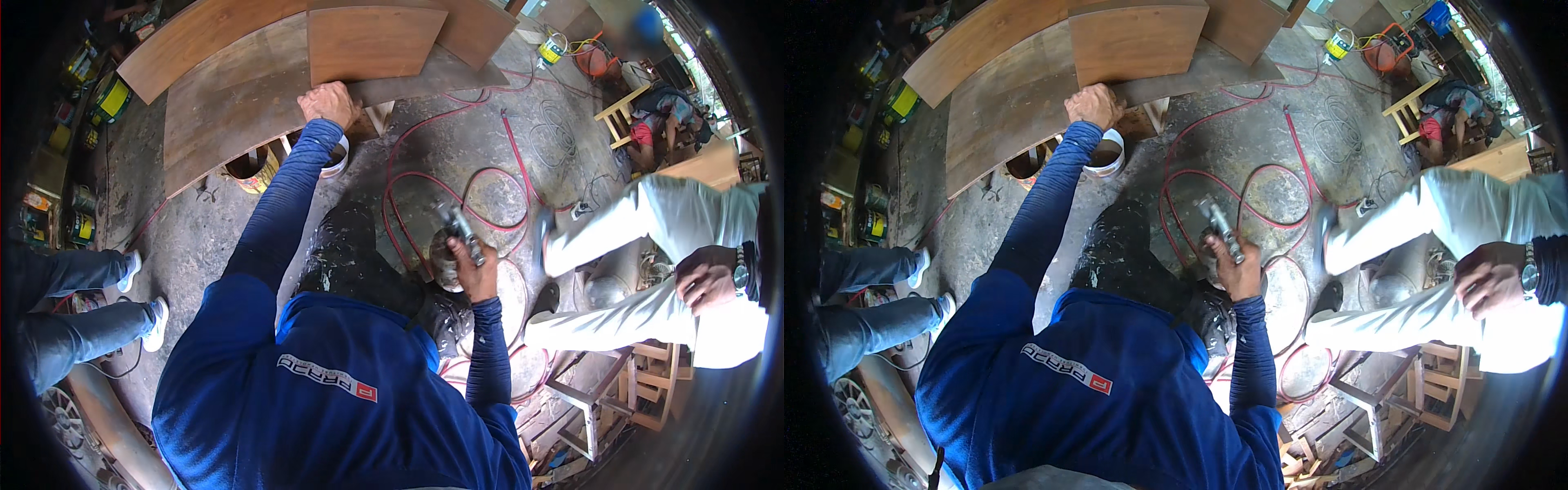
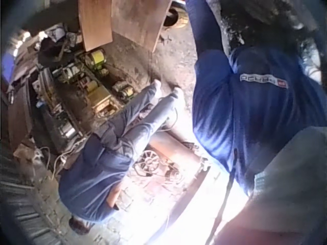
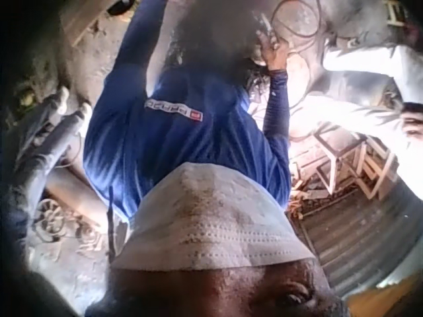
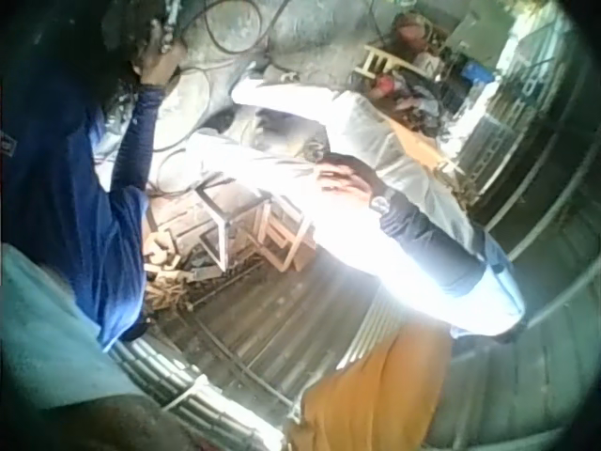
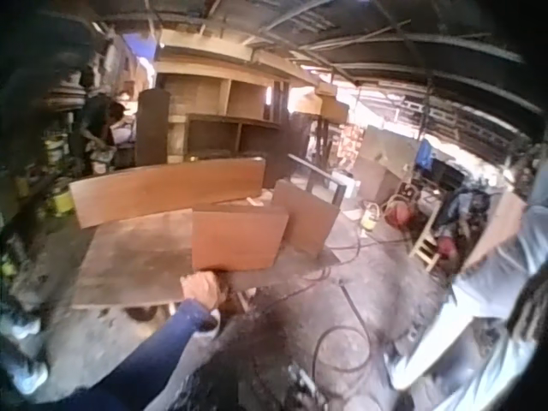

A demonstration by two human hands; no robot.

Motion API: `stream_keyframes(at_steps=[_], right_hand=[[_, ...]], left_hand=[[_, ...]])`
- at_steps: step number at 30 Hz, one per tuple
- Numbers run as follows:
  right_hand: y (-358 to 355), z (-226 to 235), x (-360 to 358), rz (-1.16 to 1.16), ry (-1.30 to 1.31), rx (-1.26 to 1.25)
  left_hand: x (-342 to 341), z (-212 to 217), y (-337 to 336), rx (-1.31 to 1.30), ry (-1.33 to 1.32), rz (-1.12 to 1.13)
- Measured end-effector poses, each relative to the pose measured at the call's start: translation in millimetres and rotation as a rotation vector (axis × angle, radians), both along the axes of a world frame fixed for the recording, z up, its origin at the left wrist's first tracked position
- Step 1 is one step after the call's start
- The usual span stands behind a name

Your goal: Applying a clear coat or finish to wooden furniture panels using a pneumatic spray gun.

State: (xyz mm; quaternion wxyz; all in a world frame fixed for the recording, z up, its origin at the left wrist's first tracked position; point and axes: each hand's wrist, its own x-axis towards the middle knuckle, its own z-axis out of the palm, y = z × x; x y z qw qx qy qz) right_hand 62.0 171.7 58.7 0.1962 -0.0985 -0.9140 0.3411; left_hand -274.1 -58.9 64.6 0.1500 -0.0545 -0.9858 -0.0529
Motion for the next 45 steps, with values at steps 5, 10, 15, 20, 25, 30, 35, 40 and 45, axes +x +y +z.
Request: stream_keyframes(at_steps=[5,10,15,20,25,30,35,40,45], right_hand=[[-2.4,59.5,-10.7,-0.150,0.105,-0.435],[-10.1,103.2,-15.3,-0.108,0.064,-0.540],[-2.0,121.1,-30.3,-0.028,0.018,-0.565],[2.0,119.1,-47.5,-0.185,0.087,-0.472],[-14.3,109.2,-42.4,0.039,0.114,-0.524],[-32.3,99.3,-41.4,0.101,-0.050,-0.401],[-9.5,113.0,-43.8,-0.012,-0.022,-0.676],[15.5,125.2,-53.1,-0.194,0.095,-0.535],[-1.6,119.0,-52.8,-0.148,0.026,-0.685]], left_hand=[[34.1,5.1,3.5,0.148,0.108,-0.064],[91.6,3.1,5.2,0.206,0.009,-0.140],[196.2,-47.0,46.6,0.459,0.053,-0.451],[198.8,-57.3,98.5,1.464,-1.122,-0.491],[213.6,-56.0,52.1,1.948,-1.726,-0.444],[237.3,-64.9,0.1,2.049,-1.703,-0.442],[207.3,-47.6,55.3,1.890,-1.773,-0.423],[167.1,-47.2,116.3,1.710,-1.959,-0.415],[184.7,-50.4,76.6,1.751,-1.862,-0.394]])
